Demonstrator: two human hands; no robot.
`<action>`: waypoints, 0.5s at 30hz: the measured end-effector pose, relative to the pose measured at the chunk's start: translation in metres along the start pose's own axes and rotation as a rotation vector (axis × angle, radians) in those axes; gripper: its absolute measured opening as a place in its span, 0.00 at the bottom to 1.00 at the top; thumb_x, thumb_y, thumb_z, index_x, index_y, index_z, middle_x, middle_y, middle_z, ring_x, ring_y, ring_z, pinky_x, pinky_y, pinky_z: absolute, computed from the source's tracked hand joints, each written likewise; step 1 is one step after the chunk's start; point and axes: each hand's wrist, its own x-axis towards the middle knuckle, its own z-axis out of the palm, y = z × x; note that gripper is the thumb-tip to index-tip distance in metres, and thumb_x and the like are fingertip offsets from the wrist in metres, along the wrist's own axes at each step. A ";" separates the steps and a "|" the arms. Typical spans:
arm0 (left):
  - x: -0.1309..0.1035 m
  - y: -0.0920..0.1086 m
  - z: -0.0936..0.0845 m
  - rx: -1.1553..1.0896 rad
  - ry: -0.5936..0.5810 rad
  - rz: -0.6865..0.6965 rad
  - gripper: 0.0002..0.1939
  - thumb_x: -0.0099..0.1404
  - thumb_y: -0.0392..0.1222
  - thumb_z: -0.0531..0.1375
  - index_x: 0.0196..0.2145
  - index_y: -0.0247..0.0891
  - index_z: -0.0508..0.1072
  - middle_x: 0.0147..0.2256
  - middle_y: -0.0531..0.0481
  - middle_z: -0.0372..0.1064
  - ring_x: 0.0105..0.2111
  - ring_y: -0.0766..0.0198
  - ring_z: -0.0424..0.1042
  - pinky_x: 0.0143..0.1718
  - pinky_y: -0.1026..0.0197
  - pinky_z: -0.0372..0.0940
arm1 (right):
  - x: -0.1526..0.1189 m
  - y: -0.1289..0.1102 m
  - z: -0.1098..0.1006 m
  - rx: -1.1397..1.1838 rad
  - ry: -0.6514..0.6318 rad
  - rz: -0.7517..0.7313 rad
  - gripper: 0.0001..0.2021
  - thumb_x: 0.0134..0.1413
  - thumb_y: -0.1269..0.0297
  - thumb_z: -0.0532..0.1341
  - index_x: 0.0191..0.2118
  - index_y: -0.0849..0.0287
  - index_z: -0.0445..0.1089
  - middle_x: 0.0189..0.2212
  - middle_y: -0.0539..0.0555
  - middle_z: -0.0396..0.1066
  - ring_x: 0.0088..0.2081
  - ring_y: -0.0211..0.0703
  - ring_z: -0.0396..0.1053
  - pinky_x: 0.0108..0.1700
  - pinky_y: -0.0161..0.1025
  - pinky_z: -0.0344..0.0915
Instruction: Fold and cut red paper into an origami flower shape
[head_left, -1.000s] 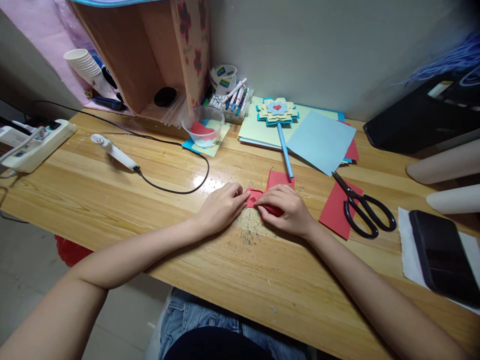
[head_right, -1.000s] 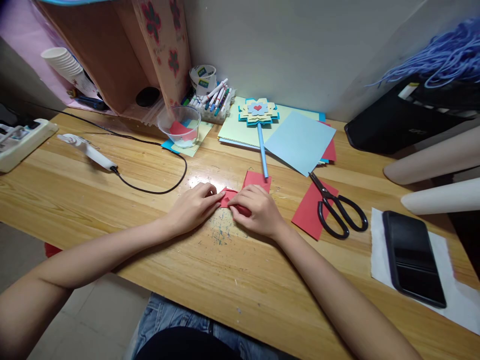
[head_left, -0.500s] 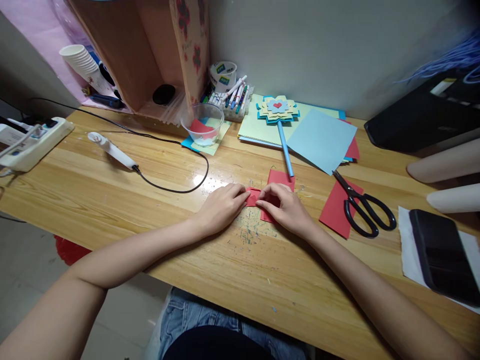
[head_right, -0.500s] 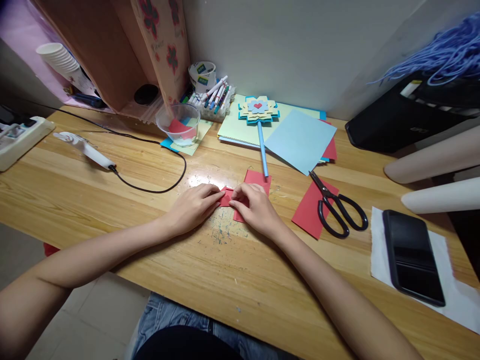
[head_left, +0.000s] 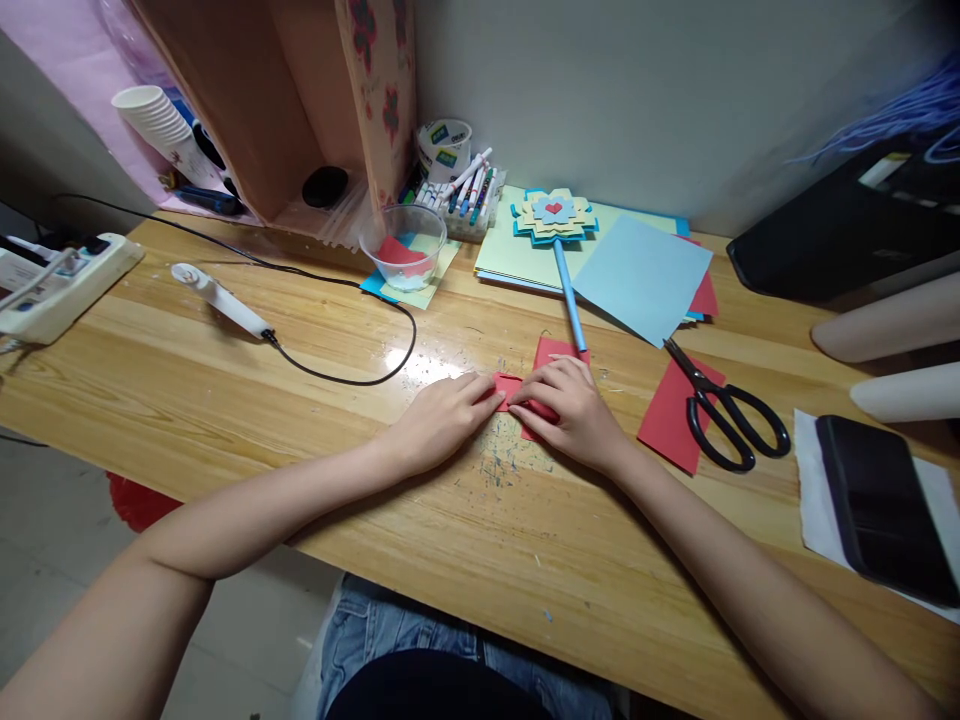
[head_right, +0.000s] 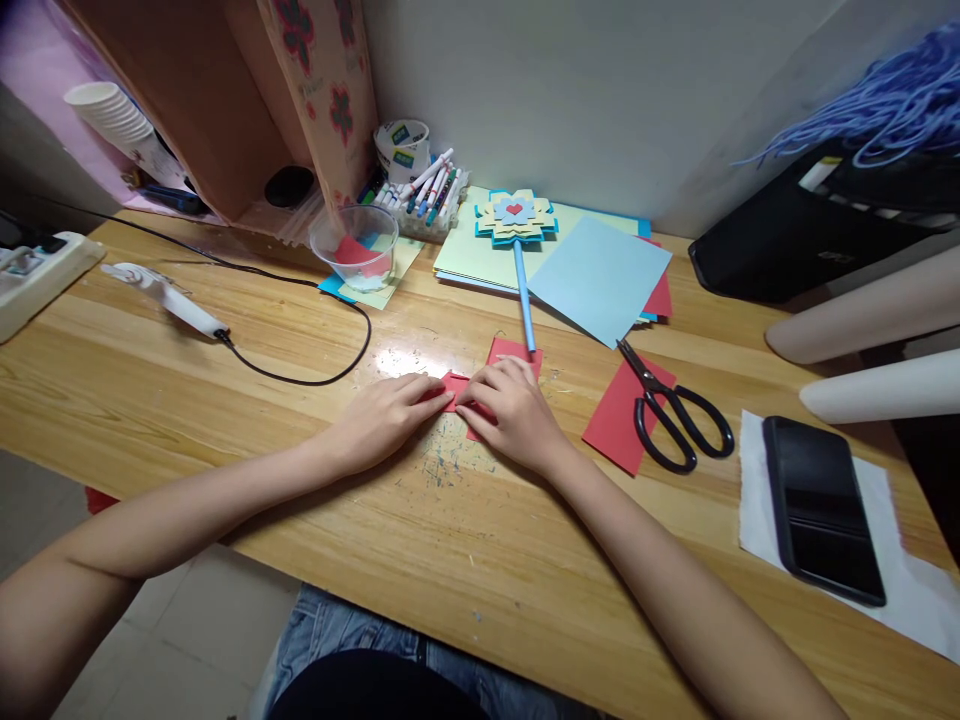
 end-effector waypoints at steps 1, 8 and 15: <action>0.000 0.000 0.001 0.016 0.003 0.025 0.15 0.69 0.36 0.46 0.48 0.32 0.66 0.44 0.41 0.67 0.41 0.59 0.66 0.38 0.58 0.62 | 0.000 0.001 -0.001 -0.020 0.006 -0.030 0.04 0.56 0.64 0.58 0.32 0.55 0.70 0.30 0.52 0.70 0.35 0.44 0.62 0.49 0.49 0.56; 0.000 0.001 0.004 0.067 0.033 0.103 0.16 0.70 0.35 0.44 0.51 0.29 0.64 0.45 0.40 0.69 0.42 0.59 0.68 0.38 0.58 0.64 | 0.001 0.010 -0.007 -0.245 0.045 -0.338 0.06 0.55 0.68 0.59 0.29 0.54 0.71 0.27 0.49 0.73 0.35 0.43 0.63 0.50 0.47 0.57; 0.001 0.003 0.000 0.166 0.013 0.135 0.16 0.69 0.35 0.46 0.51 0.30 0.65 0.46 0.40 0.69 0.40 0.59 0.69 0.35 0.59 0.64 | -0.001 0.011 -0.009 -0.332 0.065 -0.484 0.06 0.54 0.68 0.60 0.27 0.54 0.70 0.25 0.47 0.73 0.34 0.40 0.65 0.51 0.43 0.60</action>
